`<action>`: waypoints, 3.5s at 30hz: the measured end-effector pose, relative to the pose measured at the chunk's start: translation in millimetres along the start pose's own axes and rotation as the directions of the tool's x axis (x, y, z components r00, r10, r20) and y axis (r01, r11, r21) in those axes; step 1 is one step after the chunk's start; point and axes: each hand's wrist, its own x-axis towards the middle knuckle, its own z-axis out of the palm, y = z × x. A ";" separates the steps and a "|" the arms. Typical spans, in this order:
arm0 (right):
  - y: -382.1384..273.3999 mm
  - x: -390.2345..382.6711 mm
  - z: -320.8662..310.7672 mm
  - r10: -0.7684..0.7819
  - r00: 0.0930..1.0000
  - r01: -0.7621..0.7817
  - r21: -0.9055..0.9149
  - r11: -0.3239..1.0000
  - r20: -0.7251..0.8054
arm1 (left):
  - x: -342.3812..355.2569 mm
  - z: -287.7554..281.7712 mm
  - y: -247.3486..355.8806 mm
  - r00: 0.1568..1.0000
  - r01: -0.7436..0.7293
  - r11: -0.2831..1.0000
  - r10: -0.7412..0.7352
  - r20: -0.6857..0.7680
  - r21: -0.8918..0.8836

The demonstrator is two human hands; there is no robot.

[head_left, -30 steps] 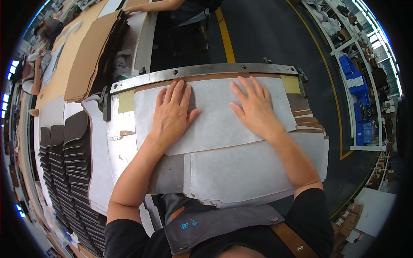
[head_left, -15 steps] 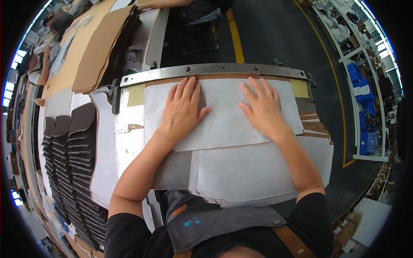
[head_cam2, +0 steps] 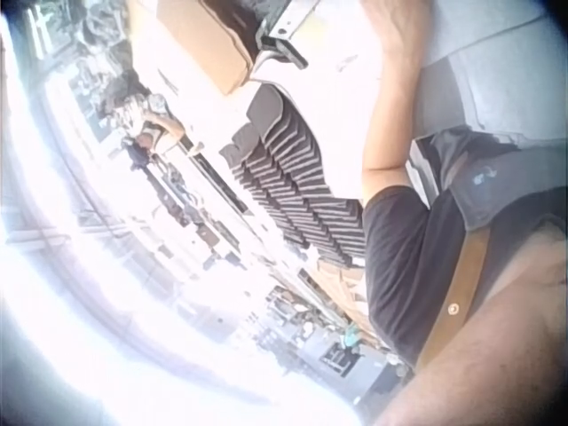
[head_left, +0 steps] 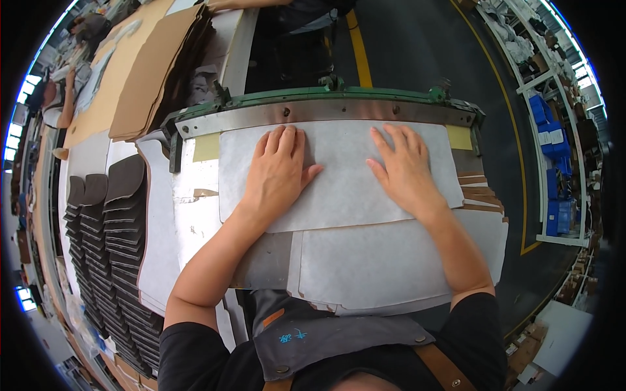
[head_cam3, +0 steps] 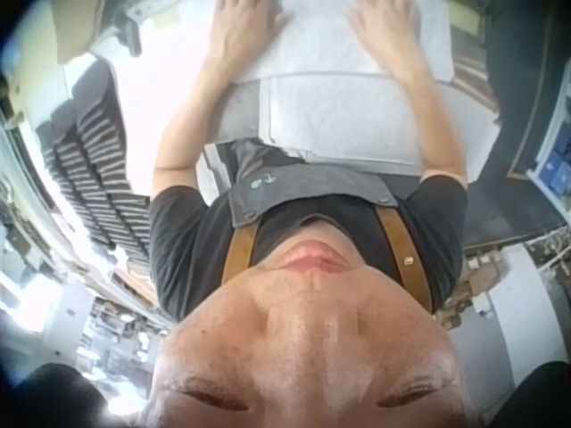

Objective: Manually aligning and stacking semi-circular leather components with adhesive strips onto a larger base sheet.

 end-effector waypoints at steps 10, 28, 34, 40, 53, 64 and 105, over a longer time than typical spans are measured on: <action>3.6 -0.1 2.0 -0.056 0.998 0.057 0.034 0.998 -0.018 | -0.7 3.9 -3.0 1.000 -0.015 1.000 0.015 -0.011 -0.001; 42.9 0.6 -15.0 0.412 0.910 -0.409 -0.060 0.910 0.045 | -7.3 -21.3 -45.6 0.907 0.415 0.900 -0.421 0.018 0.134; 79.3 9.6 -36.0 0.553 0.823 -0.566 0.098 0.819 0.132 | -11.5 -16.9 -75.1 0.884 0.467 0.883 -0.468 -0.011 -0.044; 108.9 9.8 -38.3 0.618 0.749 -0.600 0.639 0.482 0.237 | -2.4 -30.0 -85.6 0.772 0.597 0.572 -0.600 0.209 -0.563; 56.9 -92.2 -175.1 0.580 0.805 -0.101 0.932 0.347 -0.128 | -36.6 -124.1 -67.2 0.904 0.181 0.059 -0.403 0.143 -0.982; 85.9 -188.8 -182.1 0.668 0.742 -0.167 0.947 0.273 -0.061 | -46.7 -116.8 -7.2 0.935 0.234 -0.050 -0.264 0.239 -0.971; 114.2 -133.5 -102.0 0.252 0.837 -0.516 0.548 0.659 0.485 | -33.2 -46.0 8.7 0.784 0.620 0.302 -0.287 0.551 -0.725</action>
